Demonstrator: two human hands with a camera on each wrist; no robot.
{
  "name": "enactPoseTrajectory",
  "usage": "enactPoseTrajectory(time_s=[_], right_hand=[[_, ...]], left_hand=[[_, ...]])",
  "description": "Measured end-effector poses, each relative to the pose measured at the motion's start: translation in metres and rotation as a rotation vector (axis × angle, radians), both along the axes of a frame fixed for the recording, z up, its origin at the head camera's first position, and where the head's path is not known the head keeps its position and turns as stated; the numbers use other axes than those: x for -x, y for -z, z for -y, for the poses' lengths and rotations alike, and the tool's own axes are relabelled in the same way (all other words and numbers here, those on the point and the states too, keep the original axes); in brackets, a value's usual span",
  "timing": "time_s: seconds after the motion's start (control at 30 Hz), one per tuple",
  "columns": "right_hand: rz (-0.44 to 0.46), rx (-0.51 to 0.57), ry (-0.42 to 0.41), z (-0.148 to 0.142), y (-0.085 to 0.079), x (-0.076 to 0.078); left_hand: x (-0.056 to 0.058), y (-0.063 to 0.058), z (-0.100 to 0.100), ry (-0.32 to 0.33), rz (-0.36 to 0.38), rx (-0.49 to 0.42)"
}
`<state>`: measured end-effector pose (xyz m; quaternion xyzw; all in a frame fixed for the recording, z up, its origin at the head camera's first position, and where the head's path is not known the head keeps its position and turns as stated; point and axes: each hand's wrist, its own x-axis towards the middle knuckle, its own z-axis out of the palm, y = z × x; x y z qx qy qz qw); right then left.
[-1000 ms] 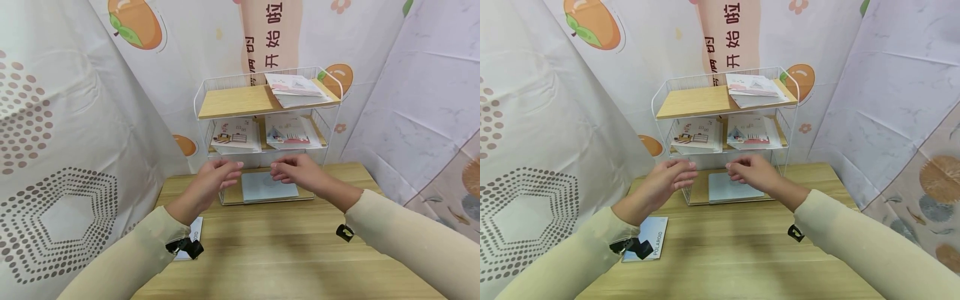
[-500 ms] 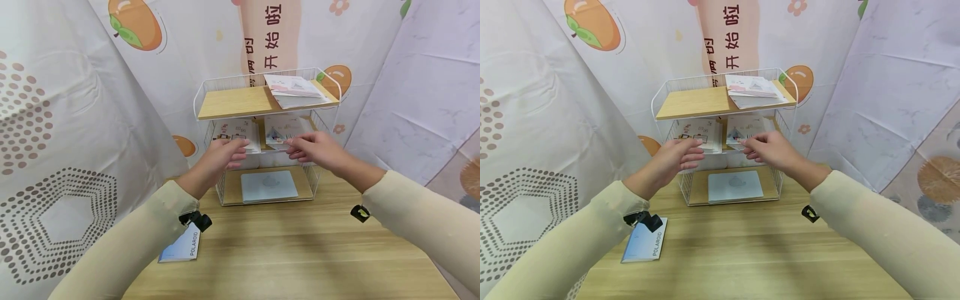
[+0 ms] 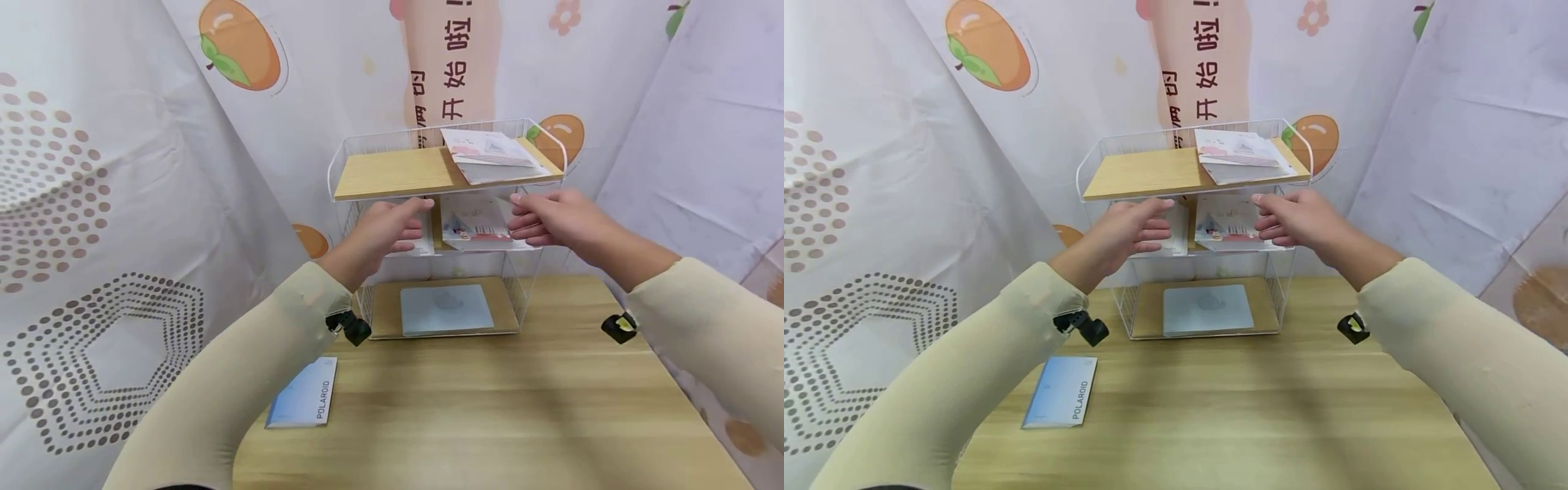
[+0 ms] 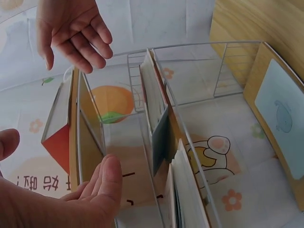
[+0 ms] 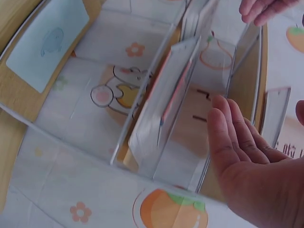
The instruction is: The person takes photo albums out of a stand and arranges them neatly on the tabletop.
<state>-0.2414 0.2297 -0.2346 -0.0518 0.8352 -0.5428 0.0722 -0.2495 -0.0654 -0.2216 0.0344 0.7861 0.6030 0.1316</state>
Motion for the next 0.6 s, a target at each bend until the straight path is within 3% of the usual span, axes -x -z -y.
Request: enactPoseTrajectory(time_s=[0.27,0.6], right_hand=[[0.07,0.006,0.037,-0.016,0.001,0.012],[0.133,0.037,0.068,-0.029,-0.018,0.022]], left_hand=[[0.011,0.002,-0.023,0.057,0.021,-0.001],[0.028,-0.016,-0.05,0.087,0.025,0.027]])
